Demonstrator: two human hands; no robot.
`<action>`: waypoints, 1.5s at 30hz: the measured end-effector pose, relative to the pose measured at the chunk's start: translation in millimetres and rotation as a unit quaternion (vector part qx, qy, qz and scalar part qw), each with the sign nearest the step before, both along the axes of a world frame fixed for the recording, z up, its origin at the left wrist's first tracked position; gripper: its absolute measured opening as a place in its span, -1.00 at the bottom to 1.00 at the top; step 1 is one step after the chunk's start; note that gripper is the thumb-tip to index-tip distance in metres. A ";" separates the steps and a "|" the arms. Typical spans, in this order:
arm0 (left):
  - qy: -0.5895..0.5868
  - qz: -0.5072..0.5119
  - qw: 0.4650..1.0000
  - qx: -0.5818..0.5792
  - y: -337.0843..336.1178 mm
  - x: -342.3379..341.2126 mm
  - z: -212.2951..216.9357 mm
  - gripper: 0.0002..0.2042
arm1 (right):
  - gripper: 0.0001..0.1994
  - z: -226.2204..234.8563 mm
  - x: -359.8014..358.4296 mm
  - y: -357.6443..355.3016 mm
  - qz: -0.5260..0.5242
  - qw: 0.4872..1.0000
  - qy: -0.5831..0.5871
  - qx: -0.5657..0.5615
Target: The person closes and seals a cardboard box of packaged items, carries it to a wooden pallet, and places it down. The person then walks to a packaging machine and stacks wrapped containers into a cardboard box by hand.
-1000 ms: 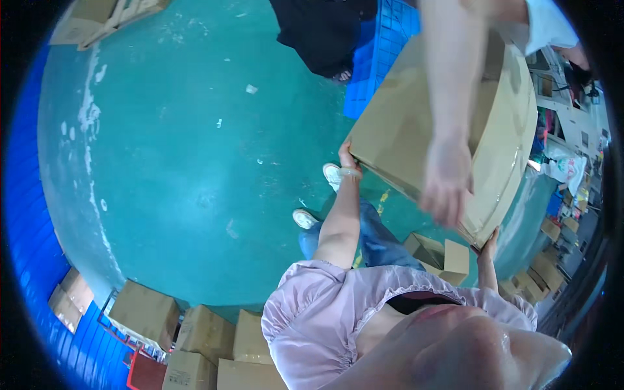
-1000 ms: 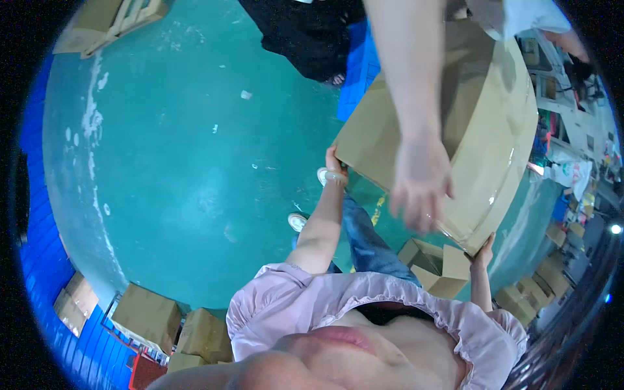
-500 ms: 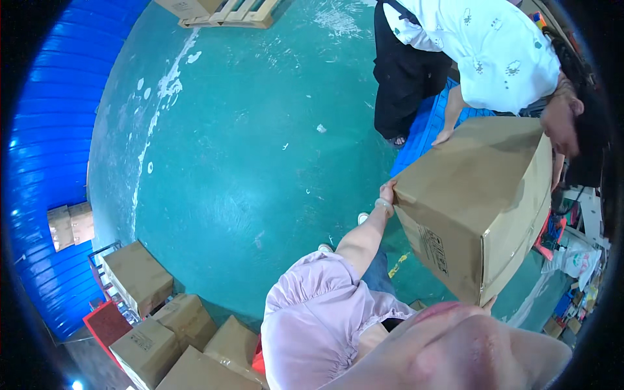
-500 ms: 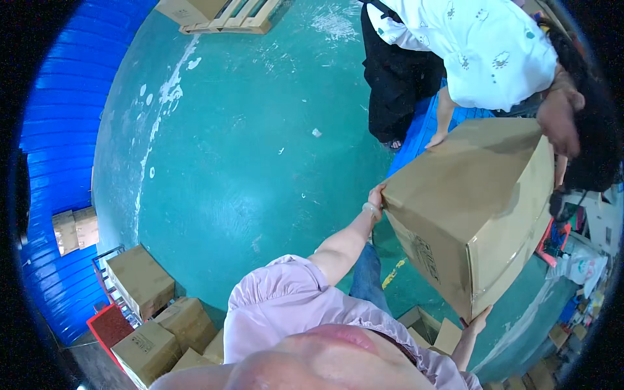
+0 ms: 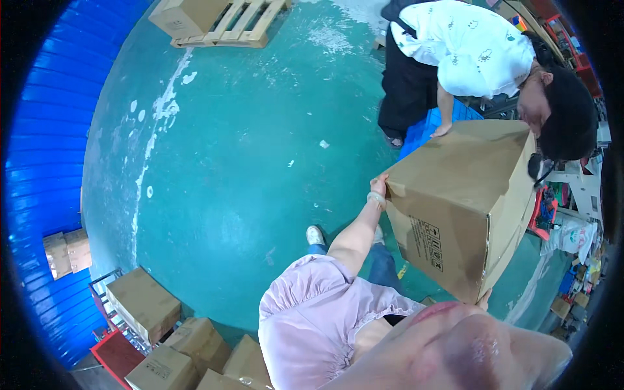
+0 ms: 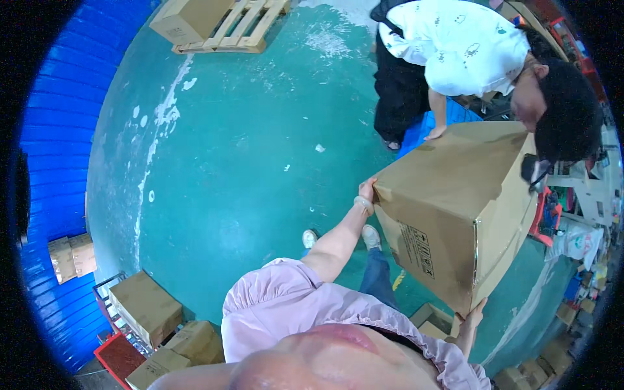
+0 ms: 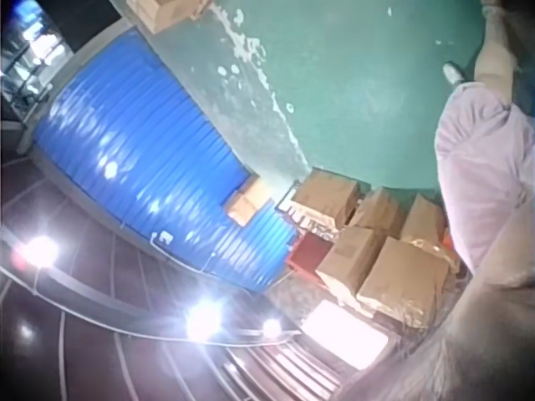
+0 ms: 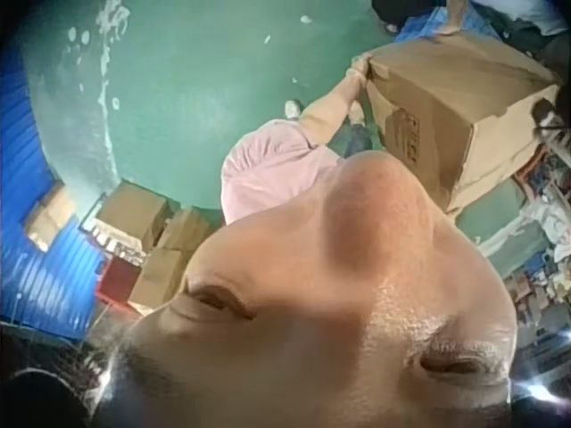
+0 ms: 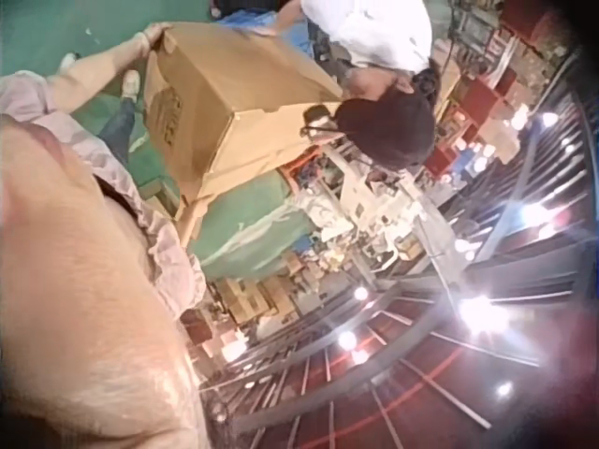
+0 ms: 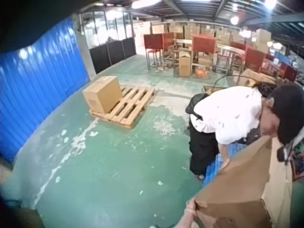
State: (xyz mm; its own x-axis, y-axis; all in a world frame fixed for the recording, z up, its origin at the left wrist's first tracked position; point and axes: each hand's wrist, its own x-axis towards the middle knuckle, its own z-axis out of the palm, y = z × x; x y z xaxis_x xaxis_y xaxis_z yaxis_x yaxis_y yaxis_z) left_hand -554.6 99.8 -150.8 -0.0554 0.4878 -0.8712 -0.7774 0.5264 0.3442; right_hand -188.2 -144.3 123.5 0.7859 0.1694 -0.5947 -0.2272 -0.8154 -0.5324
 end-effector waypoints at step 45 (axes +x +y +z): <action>0.326 -0.195 0.887 0.261 713.8 -993.6 140.0 -0.76 | -0.19 -83.8 -1035.6 453.6 -0.080 0.895 0.380 0.219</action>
